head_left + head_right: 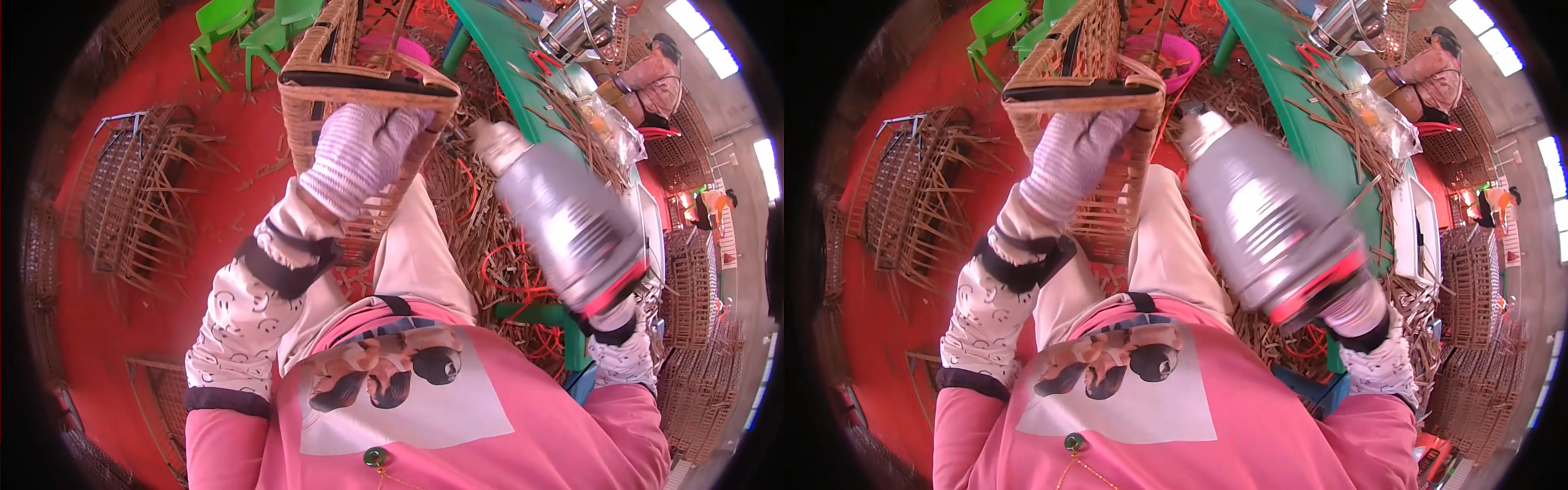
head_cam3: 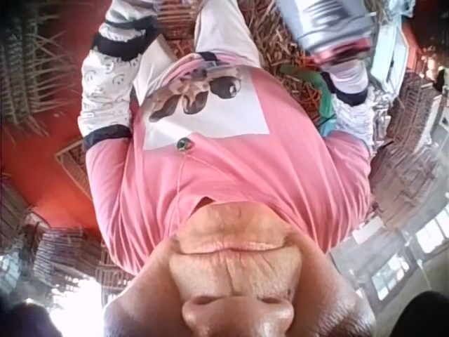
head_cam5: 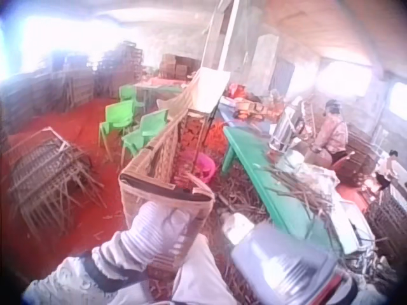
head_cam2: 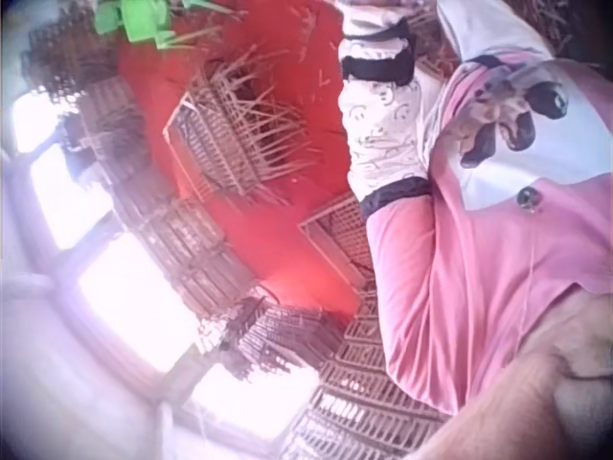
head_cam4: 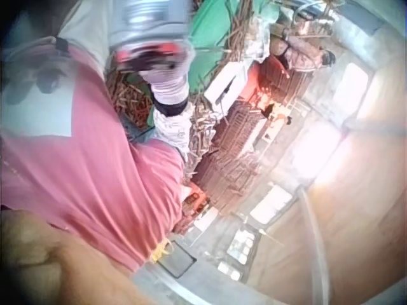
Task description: Finishing the edges of a woven bamboo furniture piece using scissors and a staple gun.
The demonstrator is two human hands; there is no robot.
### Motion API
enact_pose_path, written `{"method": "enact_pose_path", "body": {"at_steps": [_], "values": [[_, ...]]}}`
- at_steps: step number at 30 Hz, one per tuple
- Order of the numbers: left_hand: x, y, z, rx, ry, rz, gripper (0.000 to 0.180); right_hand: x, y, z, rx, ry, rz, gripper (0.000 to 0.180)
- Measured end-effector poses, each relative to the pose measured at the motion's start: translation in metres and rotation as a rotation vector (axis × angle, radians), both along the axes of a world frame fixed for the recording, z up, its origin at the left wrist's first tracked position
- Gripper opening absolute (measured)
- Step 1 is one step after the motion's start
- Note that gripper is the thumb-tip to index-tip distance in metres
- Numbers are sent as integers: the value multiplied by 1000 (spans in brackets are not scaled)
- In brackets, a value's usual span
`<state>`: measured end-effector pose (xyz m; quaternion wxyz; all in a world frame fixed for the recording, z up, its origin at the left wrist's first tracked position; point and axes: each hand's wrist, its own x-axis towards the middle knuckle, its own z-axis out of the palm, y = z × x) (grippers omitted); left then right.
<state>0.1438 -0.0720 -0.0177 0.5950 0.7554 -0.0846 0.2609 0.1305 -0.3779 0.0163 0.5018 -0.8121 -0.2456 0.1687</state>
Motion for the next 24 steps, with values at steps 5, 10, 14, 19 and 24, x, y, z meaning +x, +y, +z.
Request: {"method": "enact_pose_path", "body": {"at_steps": [5,10,14,19,24], "values": [[10,14,-5,-10,-51,12,22,-13,47,12,-252,-790,337,65],[7,8,2,-29,28,-13,21,-15,55,30,-271,-955,299,66],[6,7,5,-24,47,-22,20,-12,59,35,-325,-961,268,70],[6,9,8,132,89,51,22,-9,62,38,-382,-986,248,69],[10,9,1,90,68,41,22,-13,62,45,-393,-1011,196,66]]}}
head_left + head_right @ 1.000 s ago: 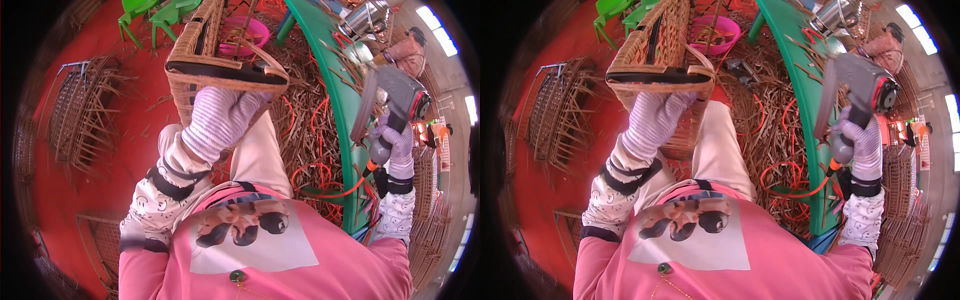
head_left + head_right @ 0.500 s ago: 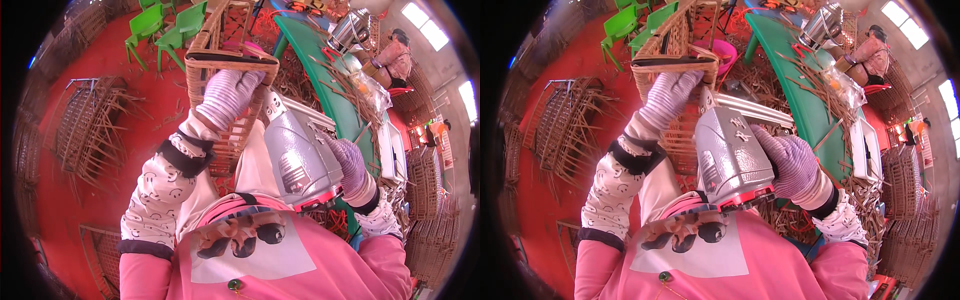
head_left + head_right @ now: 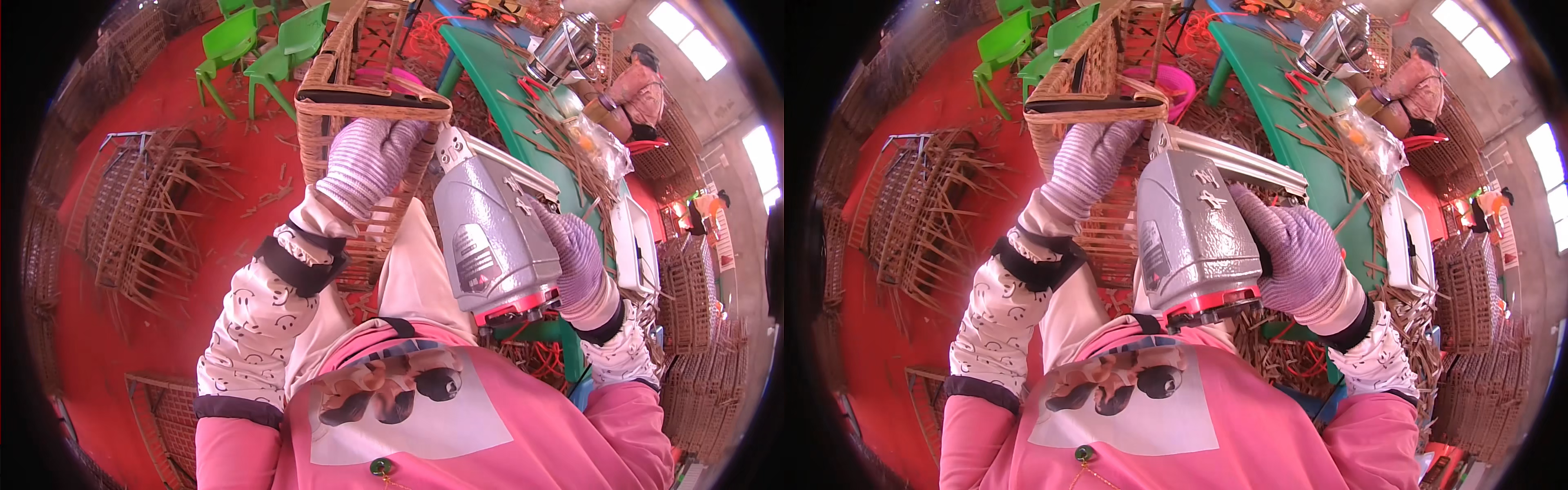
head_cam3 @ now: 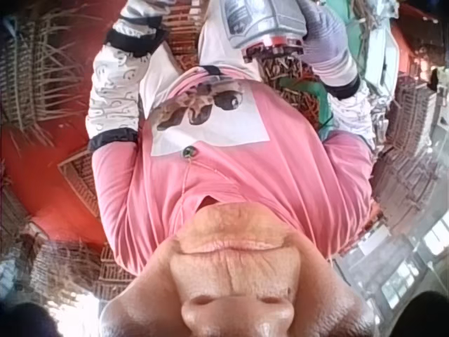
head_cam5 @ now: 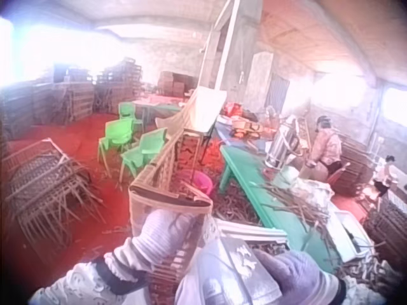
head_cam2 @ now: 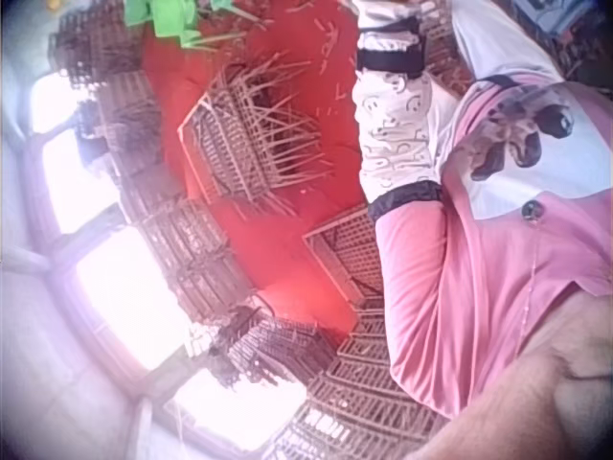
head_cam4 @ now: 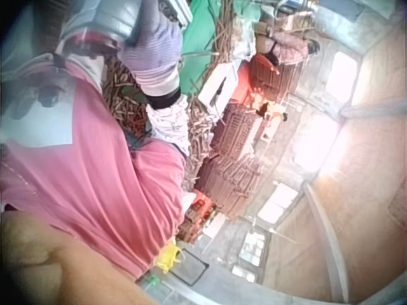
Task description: Finishing the edges of a woven bamboo furniture piece using scissors and a staple gun.
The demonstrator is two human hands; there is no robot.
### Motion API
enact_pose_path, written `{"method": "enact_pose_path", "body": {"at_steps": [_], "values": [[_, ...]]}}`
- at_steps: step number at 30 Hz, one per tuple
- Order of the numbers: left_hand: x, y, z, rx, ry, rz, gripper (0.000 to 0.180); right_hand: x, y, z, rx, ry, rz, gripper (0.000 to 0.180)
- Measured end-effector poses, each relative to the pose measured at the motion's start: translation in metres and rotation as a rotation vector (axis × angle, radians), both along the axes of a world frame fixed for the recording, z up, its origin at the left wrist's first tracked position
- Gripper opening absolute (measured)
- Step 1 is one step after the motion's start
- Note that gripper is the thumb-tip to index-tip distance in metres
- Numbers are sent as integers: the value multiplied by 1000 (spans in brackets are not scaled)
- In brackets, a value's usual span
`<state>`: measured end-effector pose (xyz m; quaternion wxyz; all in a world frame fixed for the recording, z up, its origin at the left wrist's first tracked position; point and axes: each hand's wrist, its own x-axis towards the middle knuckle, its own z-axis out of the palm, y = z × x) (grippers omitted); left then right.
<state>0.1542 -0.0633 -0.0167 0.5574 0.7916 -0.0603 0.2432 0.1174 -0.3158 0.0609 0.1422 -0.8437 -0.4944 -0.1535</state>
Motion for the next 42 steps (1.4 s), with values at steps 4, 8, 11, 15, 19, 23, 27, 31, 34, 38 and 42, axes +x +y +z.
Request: {"method": "enact_pose_path", "body": {"at_steps": [4,8,11,15,19,23,27,31,34,38,42], "values": [[-1,-1,-1,13,-41,19,21,0,1,1,10,23,18,66],[0,-3,-2,-72,3,-37,21,3,-3,-4,-9,18,5,66],[1,-3,-4,-10,-49,-12,20,-2,1,2,-43,-47,-15,66],[-1,-5,-1,59,-86,23,20,-4,2,8,-58,-13,-30,67],[1,-6,-4,36,-94,51,29,-4,3,8,-59,-21,-23,66],[1,-5,-5,54,-109,55,29,-6,6,9,-51,9,-41,65],[2,-4,-5,98,-130,85,29,-6,5,12,-65,-12,-16,66],[0,-5,-2,52,-100,42,28,13,-32,-14,102,480,-163,69],[-2,1,-5,-16,-102,32,28,14,-28,-12,361,887,-429,70],[-14,16,-16,-56,-143,57,25,42,-52,-21,-90,22,-569,56],[-18,23,-22,-77,-223,19,21,86,-103,-46,-187,83,-750,50]]}}
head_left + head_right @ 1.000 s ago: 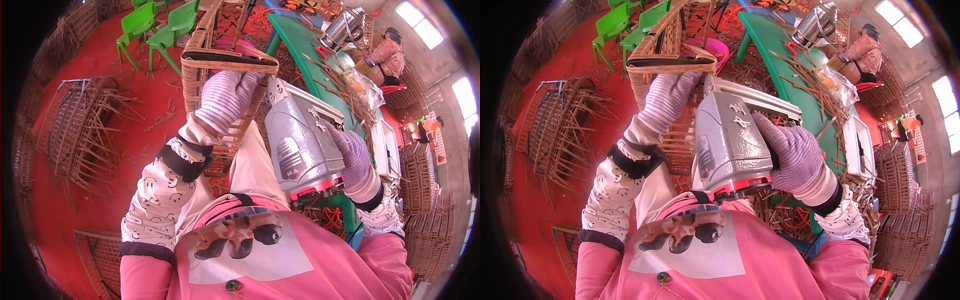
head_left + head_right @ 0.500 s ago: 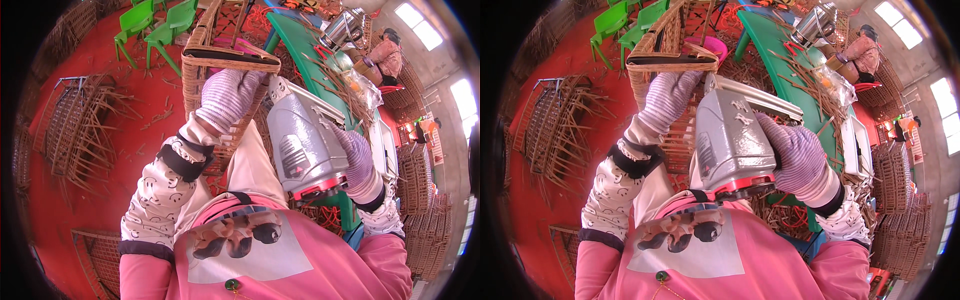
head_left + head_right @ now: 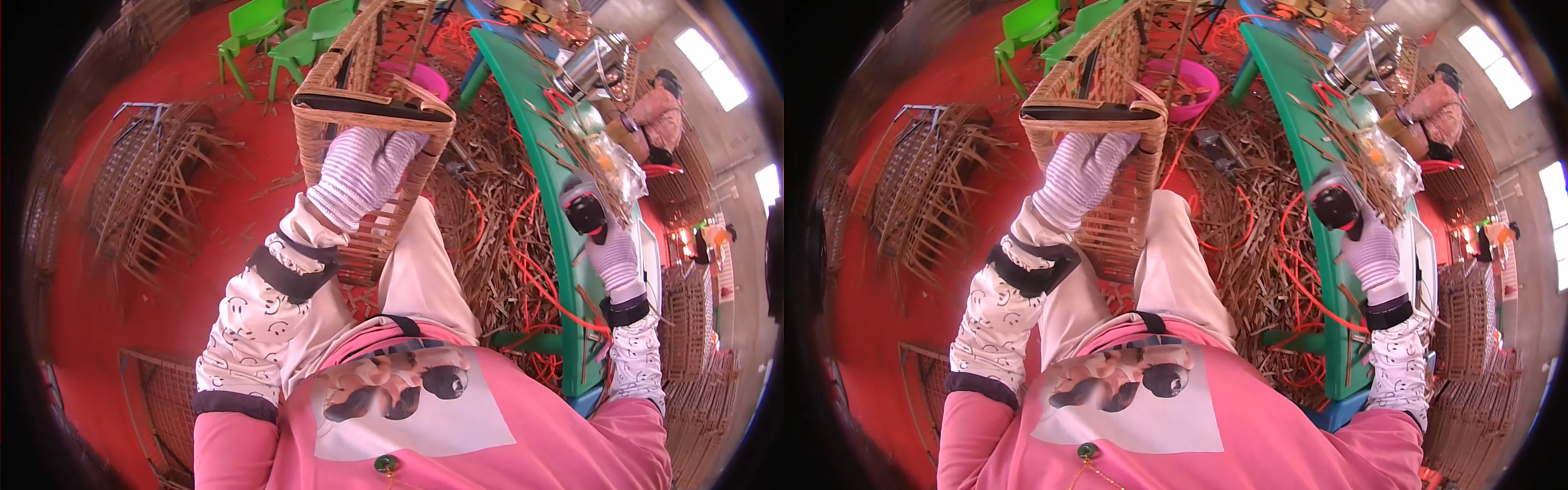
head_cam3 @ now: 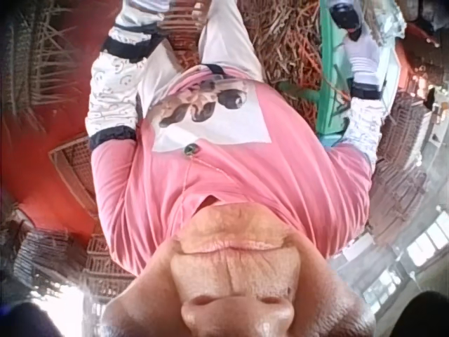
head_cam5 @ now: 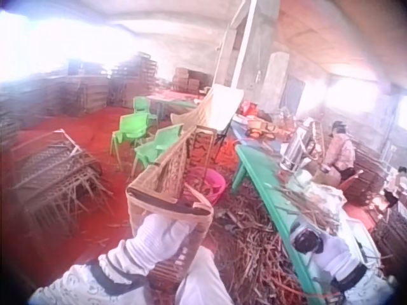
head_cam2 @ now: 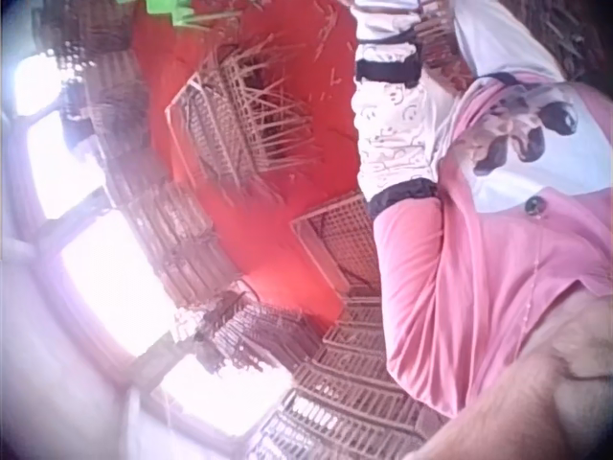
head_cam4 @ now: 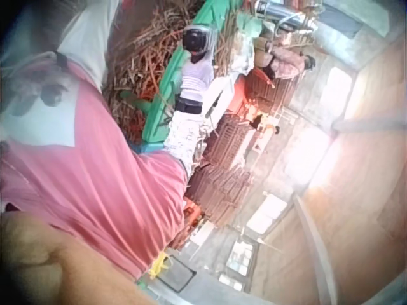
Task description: Finishing the edges of a woven bamboo furniture piece using scissors and a staple gun.
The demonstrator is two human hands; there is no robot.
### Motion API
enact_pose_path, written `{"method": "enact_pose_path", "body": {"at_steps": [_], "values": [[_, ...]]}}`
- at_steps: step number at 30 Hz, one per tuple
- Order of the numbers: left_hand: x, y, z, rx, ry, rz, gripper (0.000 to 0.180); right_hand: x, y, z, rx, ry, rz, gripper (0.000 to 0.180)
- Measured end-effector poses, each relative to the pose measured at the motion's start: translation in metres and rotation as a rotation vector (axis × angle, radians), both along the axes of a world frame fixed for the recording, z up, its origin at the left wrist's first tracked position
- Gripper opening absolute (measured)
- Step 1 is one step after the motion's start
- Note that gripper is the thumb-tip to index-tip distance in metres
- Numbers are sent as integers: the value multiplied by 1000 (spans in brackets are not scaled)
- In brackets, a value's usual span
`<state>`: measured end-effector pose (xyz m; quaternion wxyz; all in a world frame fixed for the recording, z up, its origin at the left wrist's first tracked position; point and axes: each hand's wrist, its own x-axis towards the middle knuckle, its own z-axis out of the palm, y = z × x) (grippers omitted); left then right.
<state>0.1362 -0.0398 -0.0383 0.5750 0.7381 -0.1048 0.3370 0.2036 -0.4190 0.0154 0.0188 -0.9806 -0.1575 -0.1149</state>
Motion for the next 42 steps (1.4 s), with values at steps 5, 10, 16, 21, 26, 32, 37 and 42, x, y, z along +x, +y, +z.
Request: {"method": "enact_pose_path", "body": {"at_steps": [5,10,16,21,26,32,37,42], "values": [[-3,-3,5,108,-61,80,20,-22,-1,-4,28,-11,172,57],[2,-15,11,162,-32,111,22,-61,63,41,55,-25,712,61],[6,-14,8,205,-16,162,23,-56,66,35,275,166,666,69],[-8,11,12,-42,-6,50,19,-21,38,13,51,-39,231,57],[-14,50,18,-244,-6,-10,19,35,-25,-26,-92,100,-230,49],[-3,86,56,-287,216,92,23,66,-68,-72,-68,198,-392,57],[10,96,74,-214,204,111,25,91,-81,-99,-92,188,-497,58],[19,105,64,-253,203,41,25,113,-88,-103,-61,204,-532,65]]}}
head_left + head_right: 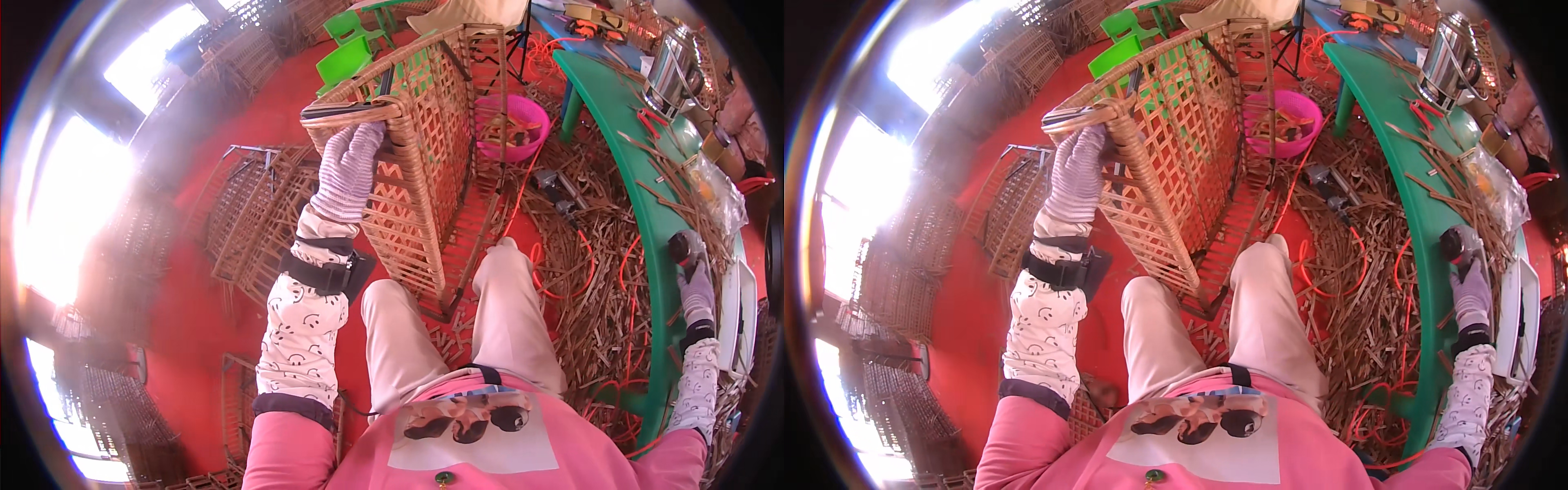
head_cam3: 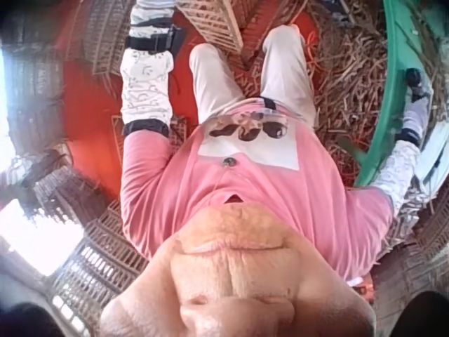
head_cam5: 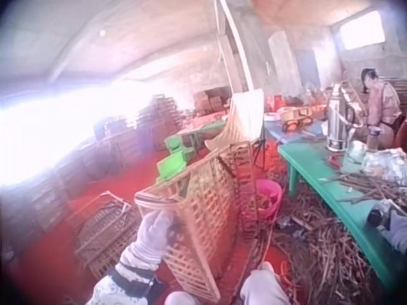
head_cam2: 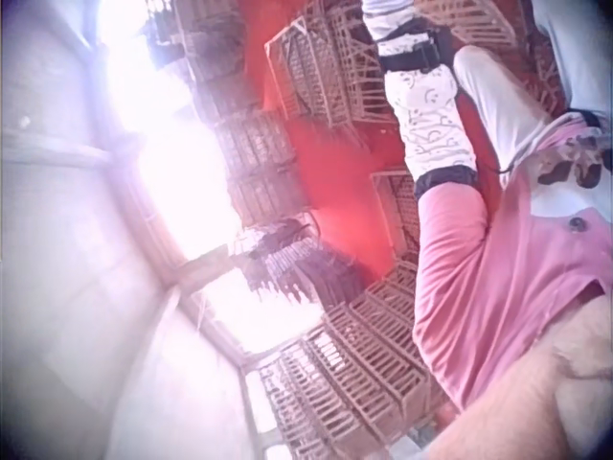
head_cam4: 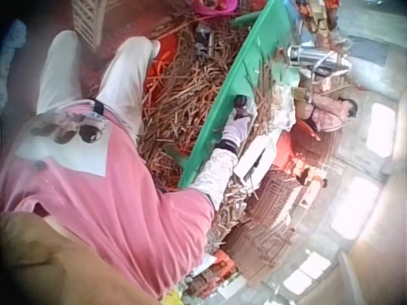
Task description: Finishing the edges of a woven bamboo furniture piece using scissors and a staple gun.
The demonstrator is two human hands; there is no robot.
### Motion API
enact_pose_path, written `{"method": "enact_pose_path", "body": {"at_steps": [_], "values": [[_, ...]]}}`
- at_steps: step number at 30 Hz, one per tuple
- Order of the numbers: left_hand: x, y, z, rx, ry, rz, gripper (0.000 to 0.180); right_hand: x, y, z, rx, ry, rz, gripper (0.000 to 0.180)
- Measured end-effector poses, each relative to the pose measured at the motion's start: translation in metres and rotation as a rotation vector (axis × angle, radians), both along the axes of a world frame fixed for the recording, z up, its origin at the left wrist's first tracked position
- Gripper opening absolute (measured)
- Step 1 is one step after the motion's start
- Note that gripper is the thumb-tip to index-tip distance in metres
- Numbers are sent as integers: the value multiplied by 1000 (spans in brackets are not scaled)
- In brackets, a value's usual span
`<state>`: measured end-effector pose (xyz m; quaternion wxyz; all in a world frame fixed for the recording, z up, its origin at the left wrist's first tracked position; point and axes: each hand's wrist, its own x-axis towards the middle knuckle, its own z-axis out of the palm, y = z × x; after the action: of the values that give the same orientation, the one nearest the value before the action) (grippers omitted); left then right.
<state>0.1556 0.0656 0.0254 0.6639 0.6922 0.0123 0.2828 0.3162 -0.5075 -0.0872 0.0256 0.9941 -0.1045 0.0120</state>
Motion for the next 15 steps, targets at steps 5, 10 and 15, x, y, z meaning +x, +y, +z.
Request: {"method": "enact_pose_path", "body": {"at_steps": [5,10,15], "values": [[-5,-12,-3,33,3,-1,24,17,-12,-14,-28,5,2,67],[-4,-29,6,161,59,17,25,13,-14,-1,18,-21,48,64],[11,-74,9,240,-23,-9,27,-26,8,30,79,-108,136,59]]}}
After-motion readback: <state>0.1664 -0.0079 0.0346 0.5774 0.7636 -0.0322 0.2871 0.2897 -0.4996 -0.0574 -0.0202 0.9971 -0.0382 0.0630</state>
